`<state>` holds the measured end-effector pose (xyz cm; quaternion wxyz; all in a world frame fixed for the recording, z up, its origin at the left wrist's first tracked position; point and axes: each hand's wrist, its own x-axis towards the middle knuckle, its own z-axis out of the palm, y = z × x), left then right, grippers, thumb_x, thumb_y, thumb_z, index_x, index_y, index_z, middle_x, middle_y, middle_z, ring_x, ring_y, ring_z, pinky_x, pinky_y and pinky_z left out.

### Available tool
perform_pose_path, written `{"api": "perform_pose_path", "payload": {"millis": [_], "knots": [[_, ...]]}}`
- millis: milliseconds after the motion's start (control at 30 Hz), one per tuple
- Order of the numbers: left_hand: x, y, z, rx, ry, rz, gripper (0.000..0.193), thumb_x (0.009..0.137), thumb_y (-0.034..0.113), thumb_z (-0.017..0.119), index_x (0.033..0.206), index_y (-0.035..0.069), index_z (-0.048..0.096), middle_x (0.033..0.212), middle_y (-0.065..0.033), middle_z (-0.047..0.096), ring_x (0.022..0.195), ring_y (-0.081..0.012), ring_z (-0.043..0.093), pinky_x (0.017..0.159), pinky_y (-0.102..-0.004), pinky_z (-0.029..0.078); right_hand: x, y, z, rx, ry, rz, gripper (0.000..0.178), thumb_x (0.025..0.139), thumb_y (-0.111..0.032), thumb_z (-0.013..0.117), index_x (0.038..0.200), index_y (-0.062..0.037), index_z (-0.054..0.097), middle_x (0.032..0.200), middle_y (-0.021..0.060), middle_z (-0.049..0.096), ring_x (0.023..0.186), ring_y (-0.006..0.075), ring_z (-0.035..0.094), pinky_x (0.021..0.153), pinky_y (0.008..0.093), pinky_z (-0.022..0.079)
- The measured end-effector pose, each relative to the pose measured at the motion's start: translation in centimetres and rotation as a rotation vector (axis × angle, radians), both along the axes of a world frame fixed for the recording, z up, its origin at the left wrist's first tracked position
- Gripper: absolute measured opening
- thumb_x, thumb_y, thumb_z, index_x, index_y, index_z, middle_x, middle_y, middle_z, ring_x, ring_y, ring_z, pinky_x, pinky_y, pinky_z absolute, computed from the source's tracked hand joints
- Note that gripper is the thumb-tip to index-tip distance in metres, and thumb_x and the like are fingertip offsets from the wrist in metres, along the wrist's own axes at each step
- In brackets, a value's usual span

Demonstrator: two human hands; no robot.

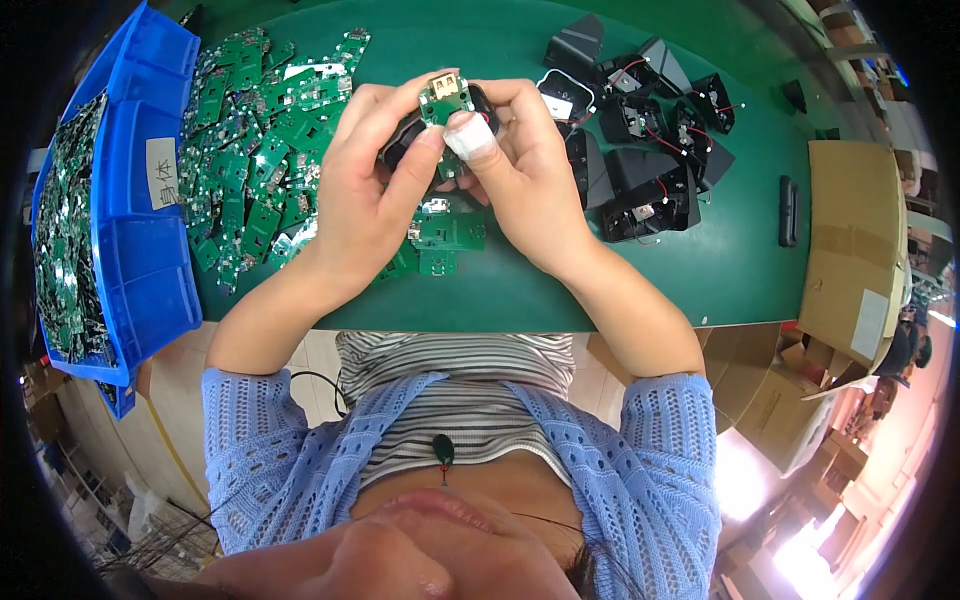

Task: The person assembles printed circuit boards into plastic housings by hand, integrating electronic components into the housings.

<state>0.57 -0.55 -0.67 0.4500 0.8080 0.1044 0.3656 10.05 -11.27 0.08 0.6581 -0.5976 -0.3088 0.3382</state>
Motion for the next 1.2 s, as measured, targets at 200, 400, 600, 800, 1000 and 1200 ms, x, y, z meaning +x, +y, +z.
{"api": "perform_pose_path", "payload": {"millis": [200,400,600,800,1000,1200], "knots": [[0.1,-0.3,-0.2,0.003,0.027,0.008,0.029,0.082,0.008,0.057,0.111,0.007,0.058,0.085,-0.0085,0.051,0.063,-0.0177,0.055,0.054,-0.0281,0.046,0.6,0.2,-0.7,0.047,0.134,0.006,0.025,0.089,-0.016,0.055,0.107,-0.0035,0.042,0.089,0.0039,0.052,0.06,0.0037,0.049,0.049,0.0159,0.041],[0.4,0.5,-0.9,-0.18,0.006,-0.081,0.028,0.086,0.01,0.055,0.113,0.005,0.056,0.09,-0.0103,0.053,0.077,-0.0181,0.056,0.069,-0.0278,0.047,1.3,0.5,-0.7,0.03,0.044,0.037,0.03,0.088,-0.016,0.057,0.109,-0.0006,0.043,0.088,0.0069,0.053,0.065,0.0094,0.058,0.047,0.0198,0.045],[0.4,0.6,-0.9,-0.287,0.002,-0.163,0.038,0.089,0.01,0.05,0.126,0.002,0.043,0.105,-0.0152,0.049,0.092,-0.0236,0.052,0.082,-0.0307,0.042,1.3,0.0,-0.2,0.047,0.083,0.03,0.034,0.086,-0.005,0.057,0.115,0.0001,0.041,0.081,0.0067,0.055,0.065,0.0111,0.058,0.052,0.0219,0.045],[0.2,2.4,-0.2,-0.333,0.147,-0.146,0.039,0.09,0.008,0.046,0.128,0.0,0.04,0.111,-0.0118,0.051,0.099,-0.0193,0.052,0.087,-0.0285,0.041,2.4,-1.0,0.9,0.107,0.048,-0.034,0.031,0.082,0.004,0.054,0.11,-0.0032,0.042,0.084,0.0034,0.056,0.063,0.0089,0.055,0.053,0.0188,0.04],[-0.2,2.6,1.0,-1.066,0.213,-0.44,0.026,0.085,0.014,0.062,0.106,0.001,0.054,0.098,-0.0042,0.059,0.088,-0.0086,0.055,0.077,-0.0223,0.044,-0.1,-1.7,1.4,0.06,-0.098,0.173,0.031,0.08,0.004,0.056,0.107,-0.0069,0.047,0.086,0.0036,0.056,0.067,0.0136,0.057,0.058,0.0244,0.045],[-0.4,2.3,1.1,-1.038,0.202,-0.366,0.026,0.087,0.012,0.058,0.109,0.002,0.051,0.096,-0.003,0.059,0.086,-0.0081,0.056,0.073,-0.022,0.046,1.0,-0.8,1.9,0.203,-1.41,-0.082,0.039,0.058,-0.01,0.07,0.096,-0.0079,0.065,0.09,0.0071,0.057,0.073,0.0215,0.055,0.057,0.0301,0.045]]}}
